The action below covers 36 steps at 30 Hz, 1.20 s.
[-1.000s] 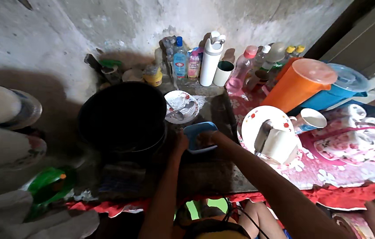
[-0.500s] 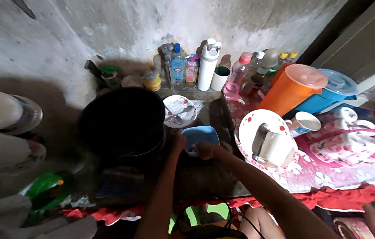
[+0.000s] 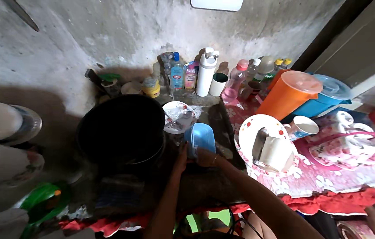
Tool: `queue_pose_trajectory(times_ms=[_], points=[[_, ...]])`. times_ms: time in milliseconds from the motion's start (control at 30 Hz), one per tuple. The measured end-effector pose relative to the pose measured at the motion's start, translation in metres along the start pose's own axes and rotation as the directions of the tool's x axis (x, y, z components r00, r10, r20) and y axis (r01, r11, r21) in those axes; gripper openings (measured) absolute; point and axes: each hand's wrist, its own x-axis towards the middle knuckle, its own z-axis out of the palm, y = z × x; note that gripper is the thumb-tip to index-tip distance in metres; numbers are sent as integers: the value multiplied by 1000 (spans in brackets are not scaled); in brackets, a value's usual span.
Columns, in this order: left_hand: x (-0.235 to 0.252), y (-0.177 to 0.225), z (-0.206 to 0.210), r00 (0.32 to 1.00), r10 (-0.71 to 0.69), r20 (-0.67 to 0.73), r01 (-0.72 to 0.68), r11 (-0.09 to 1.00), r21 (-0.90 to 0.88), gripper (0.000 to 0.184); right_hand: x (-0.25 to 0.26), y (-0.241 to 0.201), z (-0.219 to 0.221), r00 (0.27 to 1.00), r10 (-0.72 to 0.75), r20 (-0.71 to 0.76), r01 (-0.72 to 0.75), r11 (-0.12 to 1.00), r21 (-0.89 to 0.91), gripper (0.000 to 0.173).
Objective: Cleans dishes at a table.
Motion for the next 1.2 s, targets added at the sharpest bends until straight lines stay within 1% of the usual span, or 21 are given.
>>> queue_pose_trajectory(times_ms=[67,167,200,233,267,333,367,433,533,600,667,733,767,800,867,933,967,1000,1067,1133,1200], points=[[-3,0,1,998,53,18,-53,997,49,59,2,-1,2,994,59,-92,-62,998,-27,49],[-5,-1,4,986,160,43,-164,980,115,67,6,-4,3,949,182,-256,-193,981,-18,48],[-3,-3,3,977,210,49,-215,965,148,71,6,-5,4,936,193,-296,-203,979,-6,47],[-1,-4,2,962,266,58,-272,947,170,73,7,-2,9,933,154,-325,-160,987,9,47],[2,-7,1,947,320,42,-322,931,171,72,8,6,12,945,76,-319,-76,997,11,49],[8,-9,-2,939,343,3,-338,924,181,66,9,15,9,992,-48,-121,39,996,-76,54],[10,-10,-3,938,348,-15,-339,921,191,64,10,19,10,993,-91,-76,83,991,-109,52],[14,-13,-3,928,370,-44,-354,912,205,66,9,15,8,997,-52,-63,47,995,-85,50],[18,-15,-4,909,412,-61,-396,900,183,75,16,5,16,943,16,-331,-10,1000,21,41],[24,-21,-5,879,468,-84,-452,877,161,76,21,-2,19,915,104,-391,-88,994,59,44],[23,-21,-7,869,479,-128,-463,876,133,64,18,-1,14,942,73,-328,-71,997,20,54],[14,-12,-7,899,413,-146,-405,910,87,54,16,5,1,996,55,-71,-67,982,-176,72],[15,-13,-7,912,384,-144,-375,923,86,52,17,8,-1,996,74,50,-57,957,-285,71],[17,-15,-8,919,366,-143,-357,930,85,52,17,10,-1,988,90,122,-43,937,-348,64],[21,-15,-7,926,352,-139,-346,936,64,53,17,11,3,991,50,127,-1,932,-362,50],[15,-11,-4,937,322,-132,-315,946,70,64,14,3,8,1000,2,17,3,951,-308,43],[11,-7,-3,949,287,-128,-277,957,88,70,16,-2,9,999,12,-48,-25,961,-274,42],[8,-4,-1,960,245,-136,-234,968,90,70,19,-6,10,994,29,-107,-54,969,-241,42],[3,1,1,968,201,-152,-191,978,80,62,20,-13,9,984,51,-173,-87,975,-206,46],[2,3,-1,968,185,-170,-177,982,60,59,21,-7,8,989,0,-148,-35,972,-231,48],[6,-1,-4,964,193,-184,-192,981,26,55,20,6,0,1000,20,16,-14,950,-313,55]])
